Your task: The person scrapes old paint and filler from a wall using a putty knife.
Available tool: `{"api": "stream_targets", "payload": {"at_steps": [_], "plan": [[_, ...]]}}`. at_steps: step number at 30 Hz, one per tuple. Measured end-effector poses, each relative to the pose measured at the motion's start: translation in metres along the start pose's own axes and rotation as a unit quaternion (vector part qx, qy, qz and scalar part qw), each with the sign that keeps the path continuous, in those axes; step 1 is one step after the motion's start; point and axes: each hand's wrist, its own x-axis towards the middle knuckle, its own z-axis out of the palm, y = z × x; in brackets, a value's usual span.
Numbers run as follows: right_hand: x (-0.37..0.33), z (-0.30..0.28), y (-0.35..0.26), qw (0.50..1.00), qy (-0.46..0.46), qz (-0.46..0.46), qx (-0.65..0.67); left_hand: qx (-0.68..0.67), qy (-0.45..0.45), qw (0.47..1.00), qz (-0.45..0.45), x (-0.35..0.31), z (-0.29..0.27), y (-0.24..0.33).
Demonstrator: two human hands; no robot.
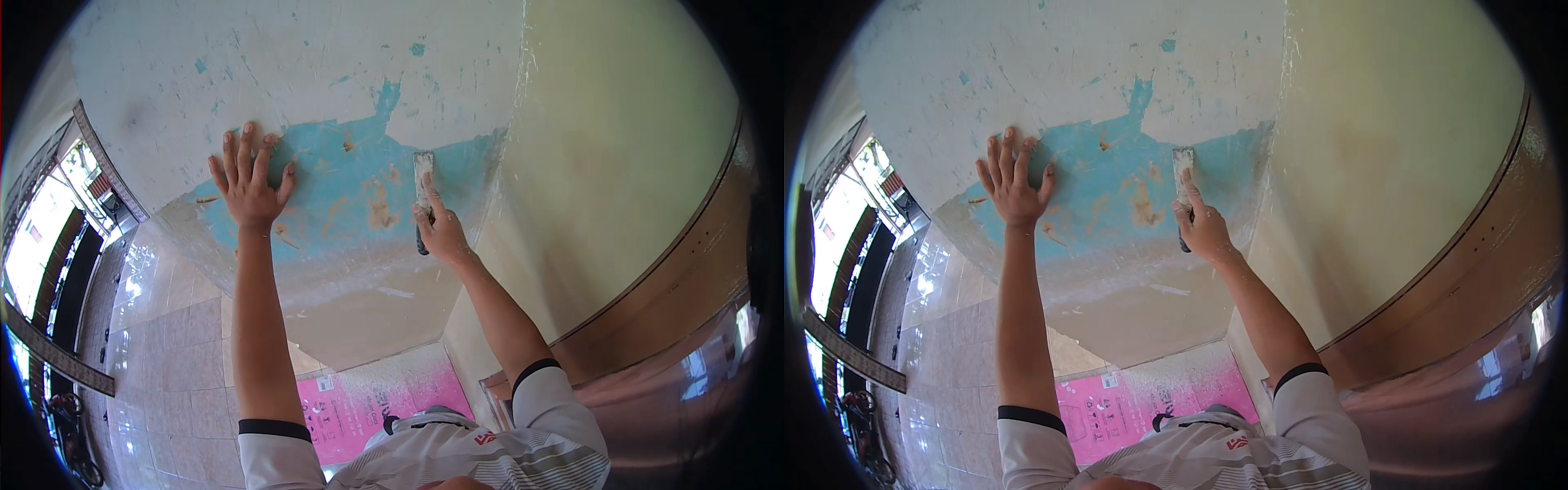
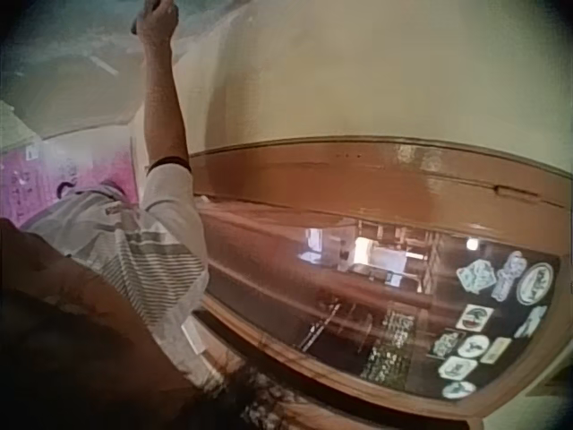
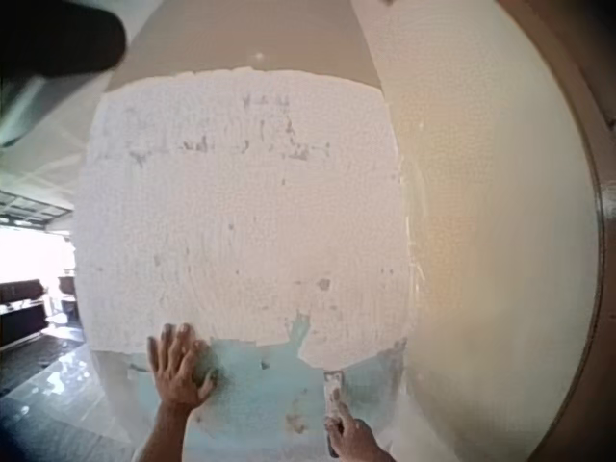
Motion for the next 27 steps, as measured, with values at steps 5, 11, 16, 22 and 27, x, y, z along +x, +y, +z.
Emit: {"api": "stream_targets", "payload": {"at_steps": [5,11,16,22,27], "plan": [[-0.001,-0.022,-0.006,0.998,-0.044,0.053,-0.009,0.004,-0.007,1.000,0.001,0.000,0.001,-0.001],[0.001,-0.027,-0.002,0.999,-0.009,0.034,0.009,0.001,-0.002,1.000,0.000,0.000,-0.003,0.002],[-0.006,-0.018,0.008,0.998,0.021,0.014,0.059,0.004,0.001,1.000,0.001,0.000,-0.002,0.002],[-0.001,-0.012,0.011,0.996,0.050,-0.004,0.072,0.002,0.003,1.000,0.001,0.002,0.000,0.003],[0.005,-0.018,0.008,0.997,0.027,0.016,0.073,0.008,-0.005,1.000,0.000,0.000,0.001,0.000]]}}
